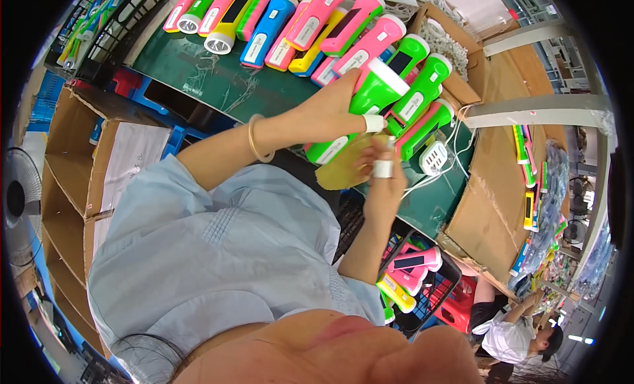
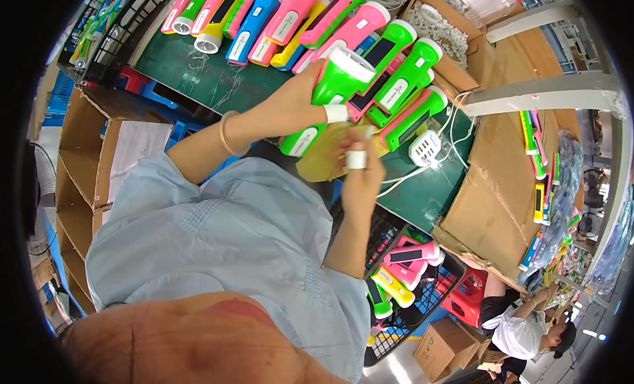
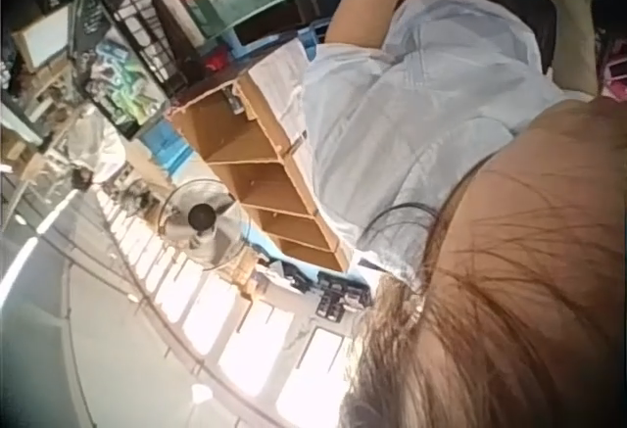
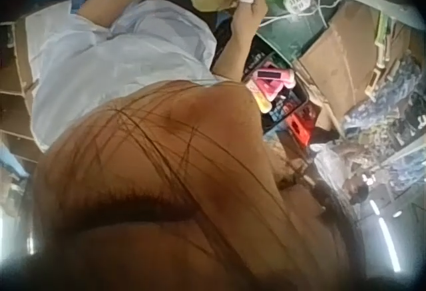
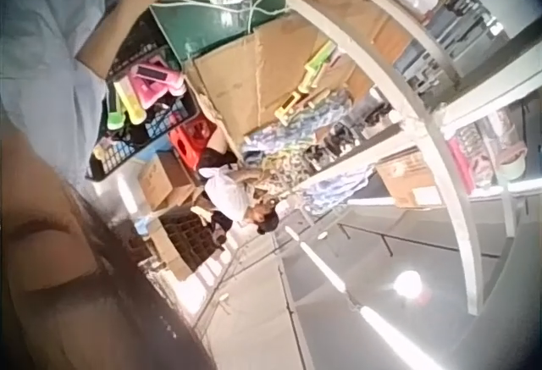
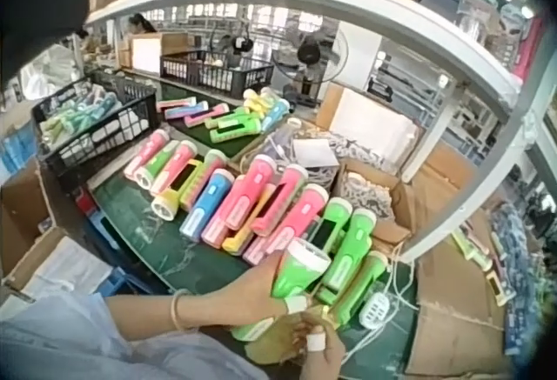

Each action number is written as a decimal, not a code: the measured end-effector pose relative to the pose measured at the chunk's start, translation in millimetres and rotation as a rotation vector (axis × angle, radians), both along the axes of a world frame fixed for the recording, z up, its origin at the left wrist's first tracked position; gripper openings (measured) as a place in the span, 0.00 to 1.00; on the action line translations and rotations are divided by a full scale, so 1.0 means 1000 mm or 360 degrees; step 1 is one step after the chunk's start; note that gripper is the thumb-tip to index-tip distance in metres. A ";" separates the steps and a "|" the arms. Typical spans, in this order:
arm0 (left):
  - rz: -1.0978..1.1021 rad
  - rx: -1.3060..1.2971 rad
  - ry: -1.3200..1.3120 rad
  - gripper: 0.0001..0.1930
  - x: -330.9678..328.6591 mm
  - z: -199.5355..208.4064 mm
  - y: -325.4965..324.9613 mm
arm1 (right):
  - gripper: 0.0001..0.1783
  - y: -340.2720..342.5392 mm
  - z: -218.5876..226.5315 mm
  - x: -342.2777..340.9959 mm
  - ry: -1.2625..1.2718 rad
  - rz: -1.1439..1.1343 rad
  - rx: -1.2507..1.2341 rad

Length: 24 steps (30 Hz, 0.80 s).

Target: The recorder is inspecting, testing, and sorting multicolored handheld flashlights at an industrial workbench.

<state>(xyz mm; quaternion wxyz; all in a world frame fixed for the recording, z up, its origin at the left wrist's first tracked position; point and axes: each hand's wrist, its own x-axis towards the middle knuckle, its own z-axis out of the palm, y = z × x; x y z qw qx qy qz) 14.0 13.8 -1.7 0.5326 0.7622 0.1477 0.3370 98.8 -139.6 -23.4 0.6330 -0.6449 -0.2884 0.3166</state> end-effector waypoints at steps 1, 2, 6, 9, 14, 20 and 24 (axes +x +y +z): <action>-0.0053 0.0036 0.0176 0.29 -0.001 0.003 0.001 | 0.24 0.002 0.010 0.008 -0.0066 -0.0146 -0.0009; -0.0125 0.0080 0.0351 0.29 -0.003 0.012 0.001 | 0.26 0.003 0.016 0.017 -0.0038 -0.0268 0.0021; -0.0286 0.0511 0.0581 0.30 -0.005 0.024 -0.010 | 0.23 0.026 0.036 0.052 -0.0907 -0.0120 0.0025; -0.0215 0.0756 0.0657 0.30 -0.004 0.025 -0.015 | 0.21 0.042 0.062 0.053 -0.1306 -0.0011 0.0036; 0.0109 0.1504 0.0498 0.28 -0.004 0.016 -0.019 | 0.20 0.048 0.070 0.049 -0.1231 0.0158 -0.0258; 0.0322 0.1994 0.0680 0.24 -0.005 0.021 -0.016 | 0.27 0.053 0.070 0.046 -0.0879 0.0127 -0.0426; 0.0186 0.1878 0.0577 0.25 -0.003 0.028 -0.009 | 0.31 0.048 0.062 0.053 -0.0466 0.0140 -0.0265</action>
